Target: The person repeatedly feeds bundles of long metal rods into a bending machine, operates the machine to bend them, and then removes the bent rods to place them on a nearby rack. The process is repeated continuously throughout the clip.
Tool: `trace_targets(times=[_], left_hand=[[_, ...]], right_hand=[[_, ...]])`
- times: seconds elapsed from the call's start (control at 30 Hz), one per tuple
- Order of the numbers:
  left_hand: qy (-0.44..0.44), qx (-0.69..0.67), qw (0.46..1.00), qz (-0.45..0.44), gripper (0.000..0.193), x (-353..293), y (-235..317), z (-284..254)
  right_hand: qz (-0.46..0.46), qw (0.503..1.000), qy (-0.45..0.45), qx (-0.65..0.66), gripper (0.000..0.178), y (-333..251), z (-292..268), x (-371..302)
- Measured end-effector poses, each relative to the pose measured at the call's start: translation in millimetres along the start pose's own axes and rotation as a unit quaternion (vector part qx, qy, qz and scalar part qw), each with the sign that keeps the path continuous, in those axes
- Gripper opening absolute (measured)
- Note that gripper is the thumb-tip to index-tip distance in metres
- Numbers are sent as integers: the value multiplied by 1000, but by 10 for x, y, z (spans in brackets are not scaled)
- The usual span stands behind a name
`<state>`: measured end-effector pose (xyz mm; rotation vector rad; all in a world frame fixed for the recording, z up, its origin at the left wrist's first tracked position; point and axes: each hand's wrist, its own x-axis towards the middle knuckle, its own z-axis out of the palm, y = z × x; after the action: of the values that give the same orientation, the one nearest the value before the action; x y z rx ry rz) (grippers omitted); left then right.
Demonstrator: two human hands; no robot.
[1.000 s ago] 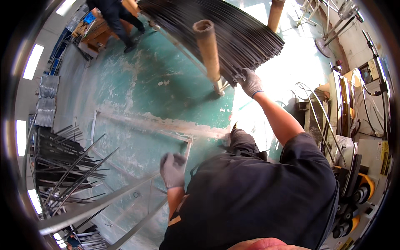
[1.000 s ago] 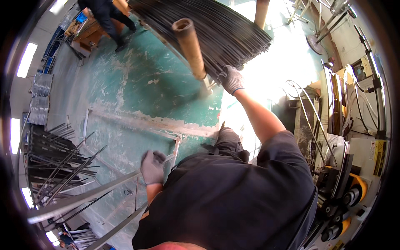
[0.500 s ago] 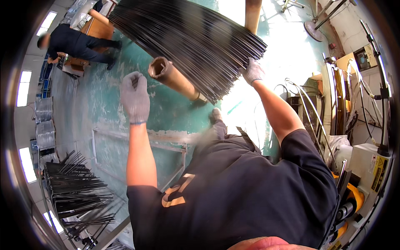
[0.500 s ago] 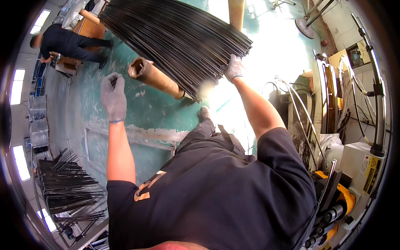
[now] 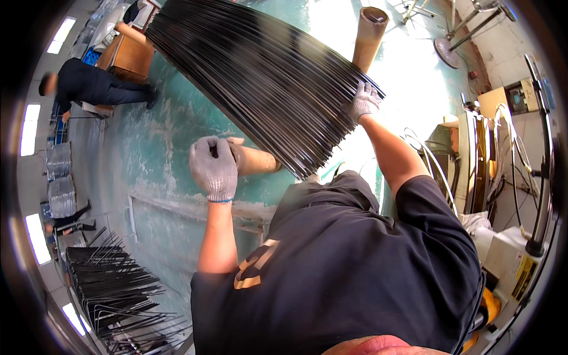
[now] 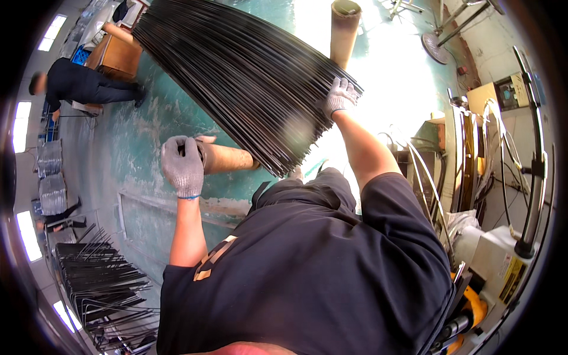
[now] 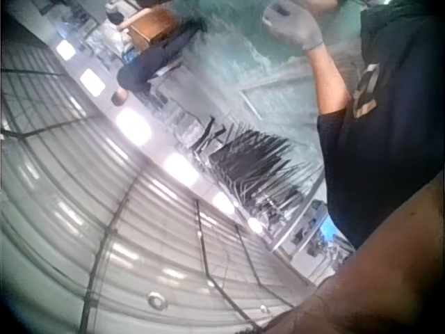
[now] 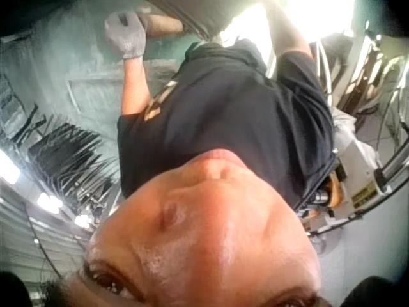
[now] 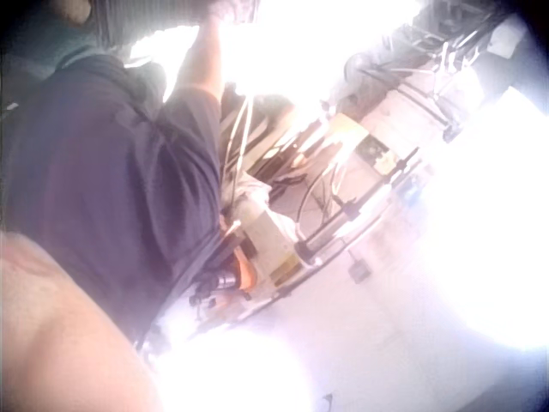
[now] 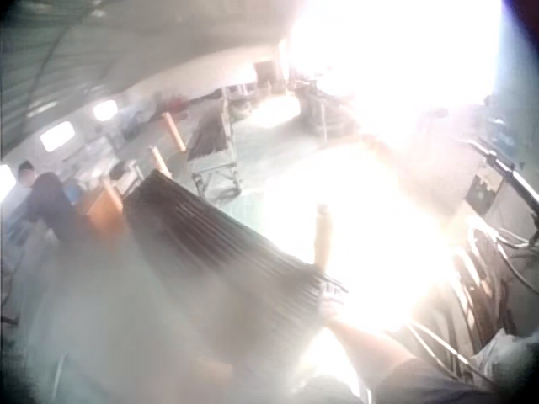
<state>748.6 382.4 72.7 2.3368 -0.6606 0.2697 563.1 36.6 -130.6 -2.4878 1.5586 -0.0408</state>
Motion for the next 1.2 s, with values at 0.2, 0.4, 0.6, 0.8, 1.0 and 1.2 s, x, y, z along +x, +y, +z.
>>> trace_targets(times=[0.2, 0.4, 0.6, 0.8, 1.0, 1.2], left_hand=[[45, 0, 999, -24, 11, -6, 84, 106], [43, -10, 996, -76, 14, 12, 109, 168], [67, 16, 995, -75, 14, -4, 198, 191], [75, -19, 997, 29, 6, -96, 580, 197], [33, -178, 978, 103, 6, -312, 802, 616], [-220, -396, 859, -240, 5, -497, 759, 1008]], right_hand=[[-8, 995, -86, -42, 89, -146, 149, 337], [-85, 992, -82, -54, 53, -71, 112, 345], [-111, 985, -134, -16, 32, 7, 372, 439], [-137, 962, -233, -25, 28, -109, 82, 588], [14, 885, -386, 260, 23, 54, -64, 856], [25, 798, -397, 452, 20, 90, -425, 616]])
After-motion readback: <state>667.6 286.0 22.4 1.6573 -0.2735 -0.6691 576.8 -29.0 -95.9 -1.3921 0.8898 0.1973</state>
